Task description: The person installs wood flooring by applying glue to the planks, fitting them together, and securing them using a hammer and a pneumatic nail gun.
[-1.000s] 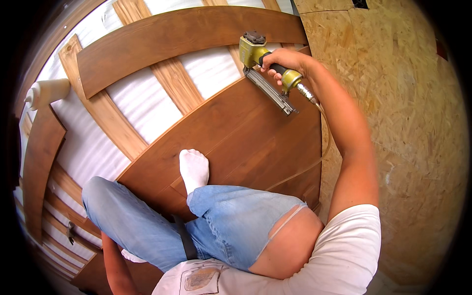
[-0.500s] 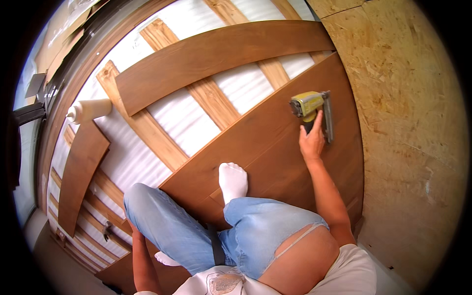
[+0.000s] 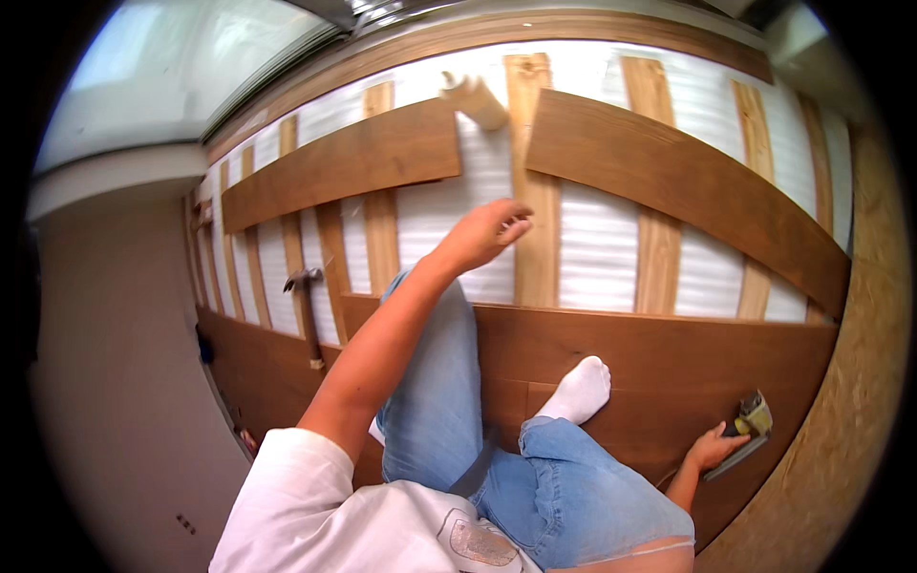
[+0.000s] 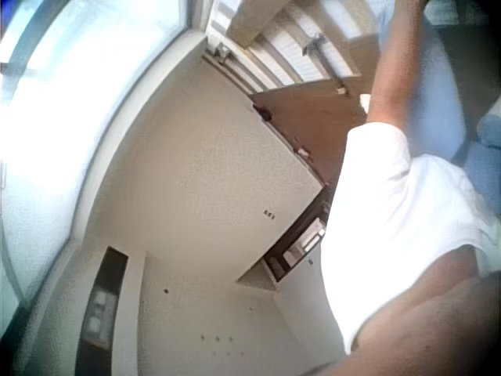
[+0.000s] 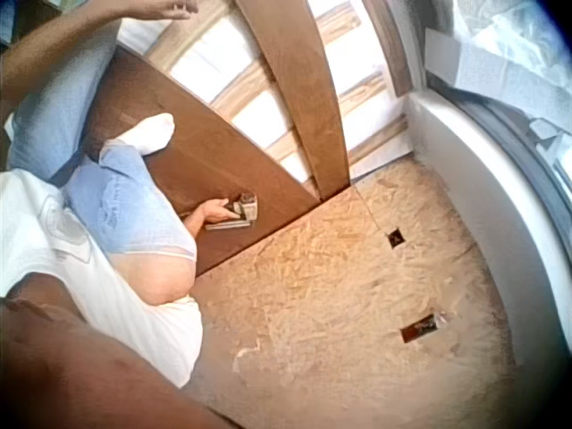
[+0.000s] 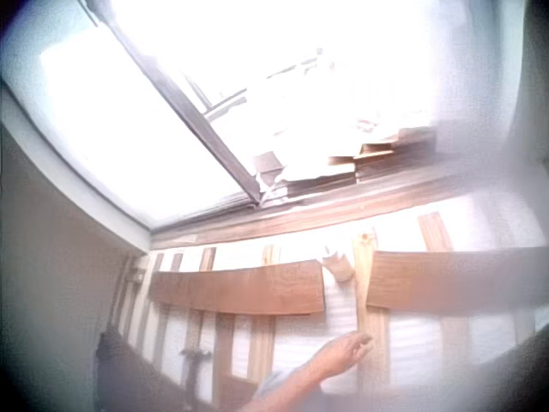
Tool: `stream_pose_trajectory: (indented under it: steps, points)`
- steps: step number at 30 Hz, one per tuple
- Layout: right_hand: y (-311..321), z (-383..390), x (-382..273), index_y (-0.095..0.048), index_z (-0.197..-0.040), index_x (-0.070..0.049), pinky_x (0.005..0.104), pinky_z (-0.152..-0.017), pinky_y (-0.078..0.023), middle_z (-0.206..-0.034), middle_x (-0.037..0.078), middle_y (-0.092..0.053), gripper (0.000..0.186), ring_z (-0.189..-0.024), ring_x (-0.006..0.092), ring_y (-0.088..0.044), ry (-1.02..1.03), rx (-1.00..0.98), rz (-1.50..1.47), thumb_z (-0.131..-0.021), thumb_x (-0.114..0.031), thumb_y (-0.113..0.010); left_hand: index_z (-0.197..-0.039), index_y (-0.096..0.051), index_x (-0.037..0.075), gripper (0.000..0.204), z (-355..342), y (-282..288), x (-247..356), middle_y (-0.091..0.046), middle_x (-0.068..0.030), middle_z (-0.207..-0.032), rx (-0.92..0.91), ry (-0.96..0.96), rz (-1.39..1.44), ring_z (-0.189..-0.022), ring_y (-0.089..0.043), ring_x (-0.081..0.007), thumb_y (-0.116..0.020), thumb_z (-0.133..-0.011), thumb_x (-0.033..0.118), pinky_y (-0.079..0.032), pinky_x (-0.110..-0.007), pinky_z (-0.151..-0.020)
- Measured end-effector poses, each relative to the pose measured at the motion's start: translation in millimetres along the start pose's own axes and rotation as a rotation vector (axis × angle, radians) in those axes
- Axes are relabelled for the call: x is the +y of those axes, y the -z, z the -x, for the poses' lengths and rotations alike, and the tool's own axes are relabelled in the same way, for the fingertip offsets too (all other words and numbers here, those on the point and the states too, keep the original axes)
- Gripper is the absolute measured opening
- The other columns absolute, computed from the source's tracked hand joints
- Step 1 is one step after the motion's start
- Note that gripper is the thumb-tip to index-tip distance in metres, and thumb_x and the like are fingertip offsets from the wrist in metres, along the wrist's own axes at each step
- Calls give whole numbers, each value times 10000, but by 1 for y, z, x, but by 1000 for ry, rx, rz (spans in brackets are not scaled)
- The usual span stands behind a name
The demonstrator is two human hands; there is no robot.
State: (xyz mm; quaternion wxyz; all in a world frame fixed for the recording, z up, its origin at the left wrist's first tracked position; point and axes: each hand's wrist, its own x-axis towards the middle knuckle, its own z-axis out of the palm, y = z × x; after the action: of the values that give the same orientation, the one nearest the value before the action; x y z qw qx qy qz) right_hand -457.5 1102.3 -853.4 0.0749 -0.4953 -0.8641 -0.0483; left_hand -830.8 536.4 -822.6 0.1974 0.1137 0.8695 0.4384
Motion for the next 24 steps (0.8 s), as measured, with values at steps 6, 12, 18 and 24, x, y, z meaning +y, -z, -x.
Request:
stream_pose_trajectory:
  steps: [6, 12, 18, 24]
  points:
    - [-26, 3, 5, -343, -1528, 33, 503, -808, -554, -1185, 297, -665, 738, -975, 446, -688, 59, 82, 67, -984, -328, -686, -1161, -696, 45, 270, 90, 39, -36, -689, -147, -1140, 240, 164, 101, -1053, -664, -304, -608, -1018, 256, -524, -411, -917]
    - [-52, 8, -112, -418, -1459, 28, 460, -749, -546, -1078, 247, -669, 618, -880, 381, -680, 410, -35, -162, -994, -290, -671, -1116, -692, 34, 227, 271, 48, -105, -684, -140, -1114, 797, 565, -21, -1020, -667, -305, -601, -989, 199, -529, -395, -895]
    - [-53, 31, -229, -494, -1390, 22, 417, -689, -538, -971, 197, -673, 502, -784, 315, -672, 669, -70, -284, -1003, -253, -657, -1082, -698, 36, 184, 425, -3, -113, -677, -128, -1118, 947, 787, -62, -1038, -668, -307, -612, -971, 155, -537, -385, -897]
    - [-42, 61, -315, -516, -1355, 18, 396, -656, -521, -923, 170, -658, 448, -743, 282, -650, 881, -248, -322, -1011, -240, -643, -1088, -697, 19, 166, 493, -35, -127, -658, -116, -1138, 1199, 834, -65, -1000, -675, -276, -618, -968, 101, -547, -364, -873]
